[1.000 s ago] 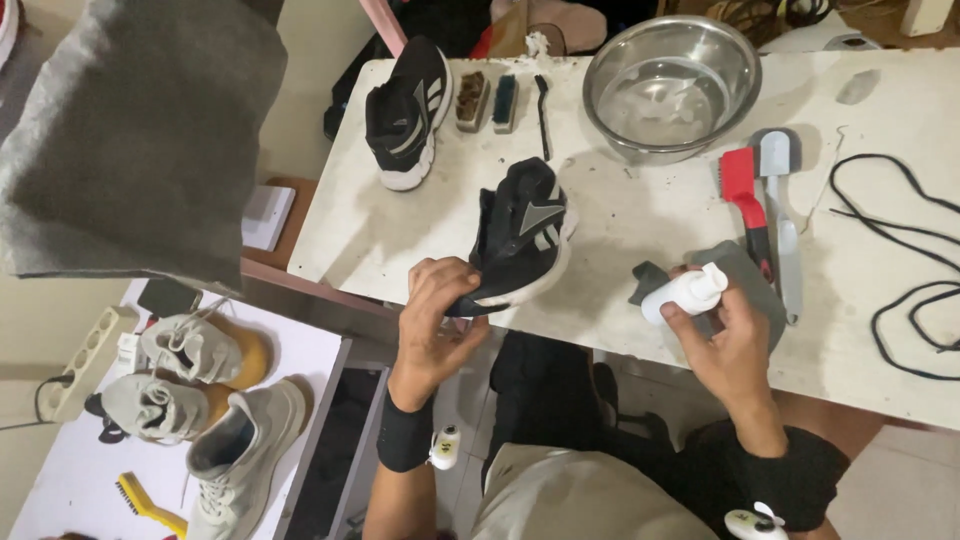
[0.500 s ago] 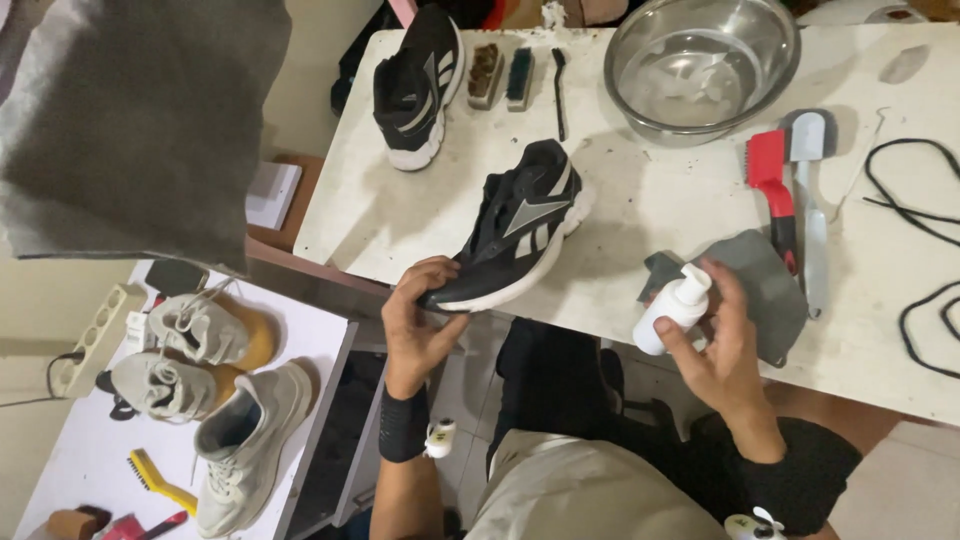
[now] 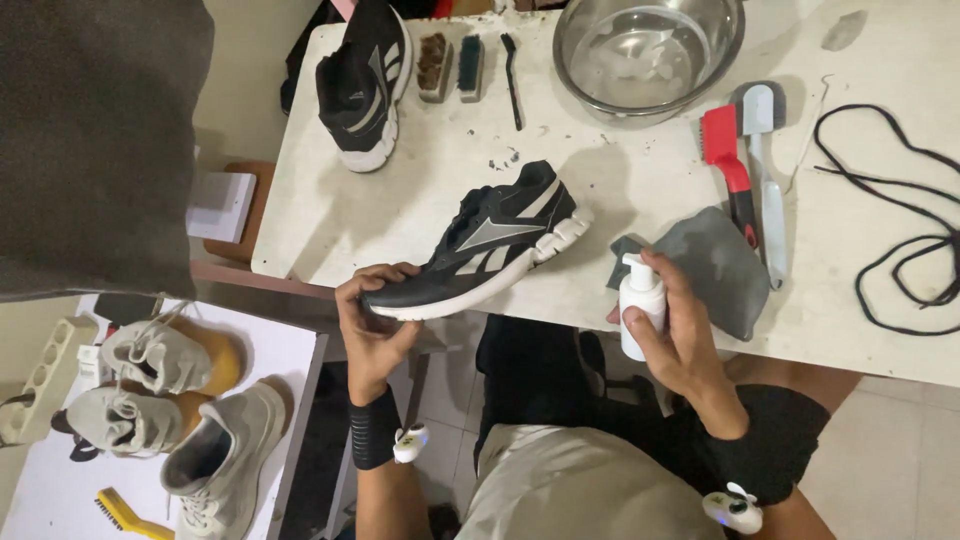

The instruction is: The person applies cleaning foam to the white midsole of a black sneaker and scrubs it with a light blue brush. They then switch to a red brush to continue scrubbing the same area.

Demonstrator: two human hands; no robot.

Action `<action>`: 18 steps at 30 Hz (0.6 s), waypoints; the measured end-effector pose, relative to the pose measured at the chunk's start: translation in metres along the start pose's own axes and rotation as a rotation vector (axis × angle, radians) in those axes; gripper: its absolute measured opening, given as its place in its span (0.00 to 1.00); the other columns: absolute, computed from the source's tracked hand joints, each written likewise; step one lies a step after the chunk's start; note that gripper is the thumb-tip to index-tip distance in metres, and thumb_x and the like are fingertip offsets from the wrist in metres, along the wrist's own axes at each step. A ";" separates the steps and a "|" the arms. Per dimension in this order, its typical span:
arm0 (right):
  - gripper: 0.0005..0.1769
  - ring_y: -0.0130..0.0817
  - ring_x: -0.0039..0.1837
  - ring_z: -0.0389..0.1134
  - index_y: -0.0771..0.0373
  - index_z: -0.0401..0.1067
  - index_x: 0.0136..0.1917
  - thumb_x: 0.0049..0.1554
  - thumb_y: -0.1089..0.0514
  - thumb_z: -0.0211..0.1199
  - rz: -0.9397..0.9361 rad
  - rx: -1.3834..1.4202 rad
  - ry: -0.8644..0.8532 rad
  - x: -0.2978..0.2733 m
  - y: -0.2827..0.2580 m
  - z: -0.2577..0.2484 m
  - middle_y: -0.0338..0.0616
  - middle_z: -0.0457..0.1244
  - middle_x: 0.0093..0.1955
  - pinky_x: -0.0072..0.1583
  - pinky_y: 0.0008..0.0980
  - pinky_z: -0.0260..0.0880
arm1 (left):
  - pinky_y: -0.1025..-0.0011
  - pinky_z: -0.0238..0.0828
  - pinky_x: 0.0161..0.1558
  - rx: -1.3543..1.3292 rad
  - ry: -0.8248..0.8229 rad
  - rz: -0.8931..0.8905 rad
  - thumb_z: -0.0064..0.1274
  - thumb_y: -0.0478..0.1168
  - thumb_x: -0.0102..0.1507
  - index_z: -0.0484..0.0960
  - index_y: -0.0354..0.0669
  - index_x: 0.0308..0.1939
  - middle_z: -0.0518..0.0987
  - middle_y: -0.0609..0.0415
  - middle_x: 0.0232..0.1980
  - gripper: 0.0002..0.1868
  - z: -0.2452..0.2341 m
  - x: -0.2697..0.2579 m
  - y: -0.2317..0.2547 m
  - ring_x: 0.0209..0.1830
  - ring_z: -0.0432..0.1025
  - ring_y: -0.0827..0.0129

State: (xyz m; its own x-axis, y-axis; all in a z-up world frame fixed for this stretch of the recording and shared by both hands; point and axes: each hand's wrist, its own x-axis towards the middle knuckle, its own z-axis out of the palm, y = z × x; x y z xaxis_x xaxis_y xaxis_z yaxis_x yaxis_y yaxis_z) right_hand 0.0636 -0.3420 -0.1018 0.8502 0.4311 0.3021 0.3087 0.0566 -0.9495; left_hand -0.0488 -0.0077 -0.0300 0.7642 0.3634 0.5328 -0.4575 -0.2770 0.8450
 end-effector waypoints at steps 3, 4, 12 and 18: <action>0.33 0.46 0.41 0.76 0.70 0.53 0.77 0.61 0.59 0.55 -0.042 -0.053 -0.024 0.011 -0.017 0.010 0.57 0.72 0.39 0.50 0.47 0.75 | 0.45 0.73 0.57 0.035 -0.018 0.008 0.61 0.19 0.54 0.65 0.38 0.51 0.71 0.40 0.48 0.27 -0.002 0.003 -0.003 0.56 0.74 0.41; 0.33 0.46 0.41 0.76 0.70 0.53 0.77 0.61 0.59 0.55 -0.044 -0.054 -0.024 0.015 -0.020 0.013 0.57 0.72 0.39 0.50 0.47 0.75 | 0.45 0.73 0.57 0.034 -0.018 0.010 0.61 0.19 0.54 0.65 0.38 0.51 0.71 0.40 0.48 0.27 -0.001 0.002 -0.004 0.56 0.74 0.41; 0.33 0.58 0.60 0.72 0.68 0.64 0.74 0.58 0.56 0.64 -0.216 -0.266 -0.083 0.039 -0.036 0.053 0.62 0.68 0.62 0.60 0.51 0.72 | 0.50 0.72 0.58 0.003 -0.029 -0.014 0.59 0.20 0.56 0.64 0.38 0.52 0.67 0.43 0.50 0.26 -0.006 -0.004 -0.009 0.57 0.73 0.45; 0.32 0.58 0.52 0.74 0.65 0.62 0.75 0.59 0.59 0.62 -0.192 -0.271 -0.139 0.048 -0.046 0.062 0.62 0.70 0.55 0.53 0.53 0.74 | 0.50 0.73 0.57 0.013 -0.038 0.003 0.60 0.20 0.55 0.65 0.38 0.51 0.67 0.43 0.48 0.26 -0.006 -0.002 -0.007 0.56 0.74 0.45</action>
State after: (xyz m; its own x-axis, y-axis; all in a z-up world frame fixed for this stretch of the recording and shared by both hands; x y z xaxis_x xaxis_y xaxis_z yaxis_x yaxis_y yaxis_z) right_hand 0.0634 -0.2678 -0.0492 0.7054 0.5552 0.4407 0.5749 -0.0844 -0.8139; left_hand -0.0503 -0.0010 -0.0370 0.7794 0.3290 0.5332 -0.4543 -0.2893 0.8426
